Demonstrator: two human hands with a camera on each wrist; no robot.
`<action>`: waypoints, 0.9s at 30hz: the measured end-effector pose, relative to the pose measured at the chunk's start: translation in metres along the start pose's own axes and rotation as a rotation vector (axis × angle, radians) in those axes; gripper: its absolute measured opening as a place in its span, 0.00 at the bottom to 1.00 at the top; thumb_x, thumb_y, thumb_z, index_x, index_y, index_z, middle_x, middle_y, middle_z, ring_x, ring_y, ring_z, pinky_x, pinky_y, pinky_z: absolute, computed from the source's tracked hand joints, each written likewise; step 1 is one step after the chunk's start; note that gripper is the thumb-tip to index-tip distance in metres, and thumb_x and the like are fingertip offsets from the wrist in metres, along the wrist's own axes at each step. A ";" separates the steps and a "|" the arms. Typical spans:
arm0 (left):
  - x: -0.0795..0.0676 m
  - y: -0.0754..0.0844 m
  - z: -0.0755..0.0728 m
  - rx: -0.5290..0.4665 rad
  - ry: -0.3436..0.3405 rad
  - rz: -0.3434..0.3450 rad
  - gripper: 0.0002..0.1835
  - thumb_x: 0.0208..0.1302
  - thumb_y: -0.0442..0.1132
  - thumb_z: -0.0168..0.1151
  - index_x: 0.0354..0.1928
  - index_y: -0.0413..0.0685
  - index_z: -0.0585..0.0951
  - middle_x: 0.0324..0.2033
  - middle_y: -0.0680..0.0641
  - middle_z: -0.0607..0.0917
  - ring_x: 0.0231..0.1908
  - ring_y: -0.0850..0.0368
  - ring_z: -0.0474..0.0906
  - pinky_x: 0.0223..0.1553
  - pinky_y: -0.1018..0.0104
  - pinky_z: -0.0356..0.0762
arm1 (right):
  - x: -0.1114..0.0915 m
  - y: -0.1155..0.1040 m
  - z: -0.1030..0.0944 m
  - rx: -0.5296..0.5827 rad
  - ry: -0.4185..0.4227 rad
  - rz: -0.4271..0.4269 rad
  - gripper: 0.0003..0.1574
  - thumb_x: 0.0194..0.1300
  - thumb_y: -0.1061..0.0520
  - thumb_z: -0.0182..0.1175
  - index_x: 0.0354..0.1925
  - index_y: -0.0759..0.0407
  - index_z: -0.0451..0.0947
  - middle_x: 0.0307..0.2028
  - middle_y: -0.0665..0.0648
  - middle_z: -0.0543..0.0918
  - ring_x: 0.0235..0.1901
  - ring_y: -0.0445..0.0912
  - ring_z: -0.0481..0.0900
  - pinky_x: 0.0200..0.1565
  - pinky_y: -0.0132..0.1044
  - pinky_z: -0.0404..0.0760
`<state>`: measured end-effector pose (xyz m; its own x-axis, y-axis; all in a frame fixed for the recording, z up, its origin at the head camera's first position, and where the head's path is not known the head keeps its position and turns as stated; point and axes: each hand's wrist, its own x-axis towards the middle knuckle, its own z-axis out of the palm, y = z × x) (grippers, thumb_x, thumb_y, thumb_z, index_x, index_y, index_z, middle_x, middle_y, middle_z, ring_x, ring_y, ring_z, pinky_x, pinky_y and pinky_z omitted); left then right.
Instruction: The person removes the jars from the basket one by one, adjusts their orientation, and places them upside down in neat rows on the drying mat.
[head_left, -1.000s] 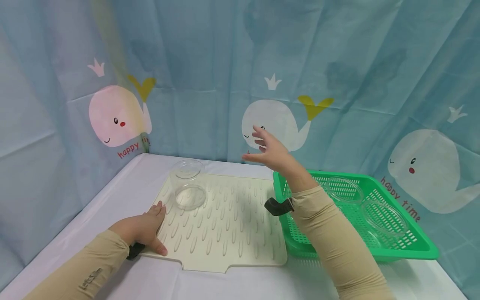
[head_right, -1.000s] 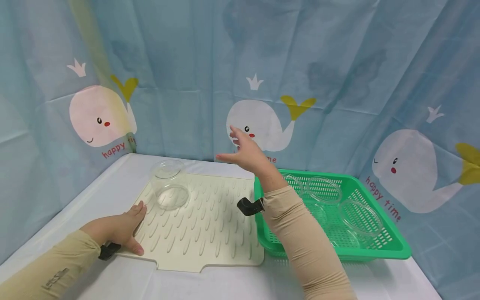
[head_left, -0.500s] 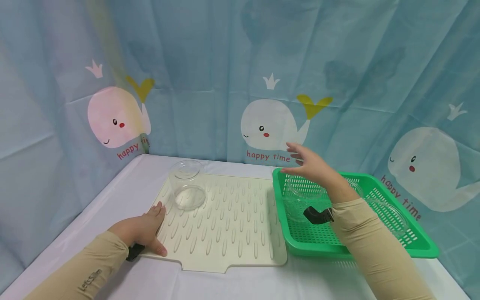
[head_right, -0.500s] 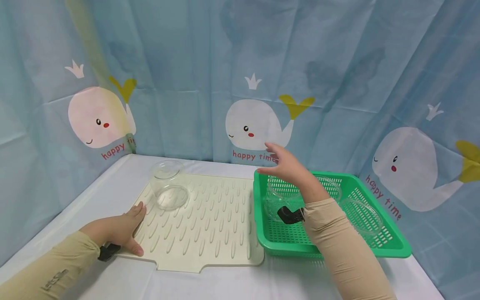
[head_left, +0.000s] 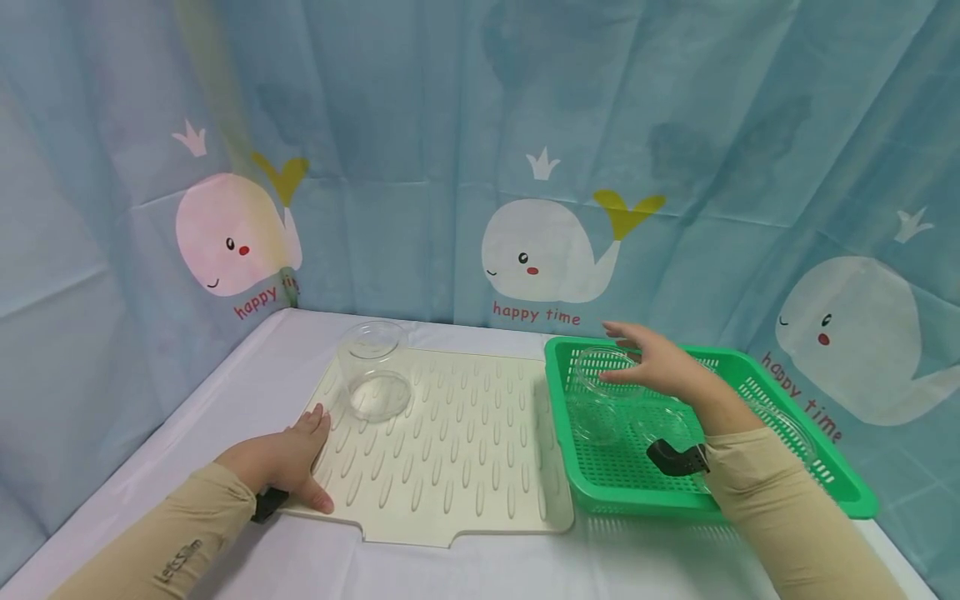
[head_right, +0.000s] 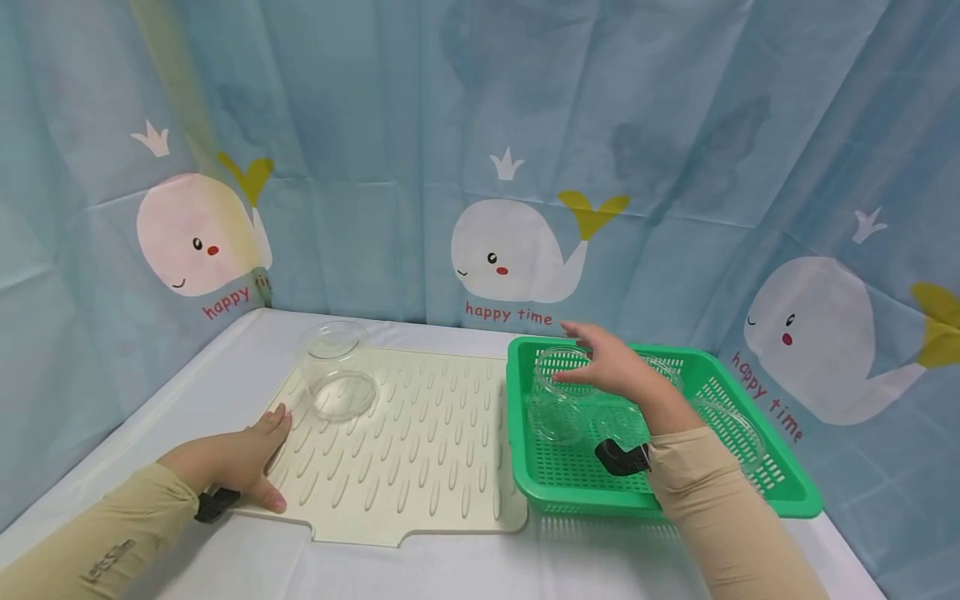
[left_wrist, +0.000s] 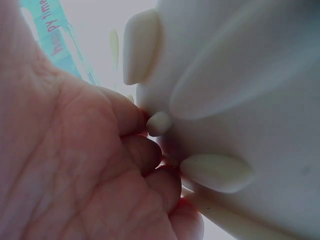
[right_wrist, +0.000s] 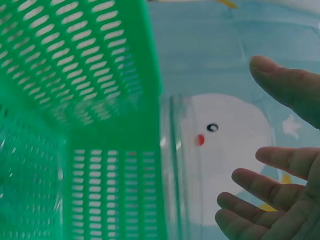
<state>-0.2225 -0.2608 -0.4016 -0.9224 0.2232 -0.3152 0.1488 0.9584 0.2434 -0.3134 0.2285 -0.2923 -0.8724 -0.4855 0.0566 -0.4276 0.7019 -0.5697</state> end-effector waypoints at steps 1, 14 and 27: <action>0.000 0.000 0.000 0.003 -0.002 -0.004 0.77 0.18 0.68 0.72 0.63 0.18 0.46 0.64 0.21 0.41 0.63 0.25 0.40 0.60 0.34 0.45 | -0.002 0.002 -0.001 -0.009 -0.001 0.001 0.54 0.54 0.47 0.66 0.70 0.57 0.49 0.67 0.64 0.56 0.64 0.63 0.56 0.56 0.59 0.65; 0.000 -0.002 0.001 -0.008 0.005 0.004 0.78 0.17 0.68 0.72 0.63 0.18 0.46 0.63 0.20 0.41 0.63 0.24 0.40 0.60 0.34 0.45 | -0.010 0.015 0.000 -0.090 -0.031 0.076 0.58 0.52 0.42 0.66 0.70 0.59 0.48 0.67 0.69 0.51 0.64 0.66 0.50 0.56 0.63 0.61; -0.002 0.002 -0.001 0.005 0.010 -0.004 0.77 0.18 0.66 0.73 0.63 0.17 0.46 0.63 0.20 0.41 0.62 0.23 0.41 0.59 0.34 0.46 | -0.010 0.017 0.005 -0.133 -0.064 0.050 0.56 0.51 0.50 0.69 0.69 0.61 0.49 0.66 0.68 0.53 0.62 0.66 0.56 0.52 0.59 0.69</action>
<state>-0.2209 -0.2598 -0.4001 -0.9266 0.2174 -0.3069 0.1467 0.9603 0.2374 -0.3108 0.2426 -0.3064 -0.8782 -0.4776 -0.0243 -0.4153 0.7869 -0.4564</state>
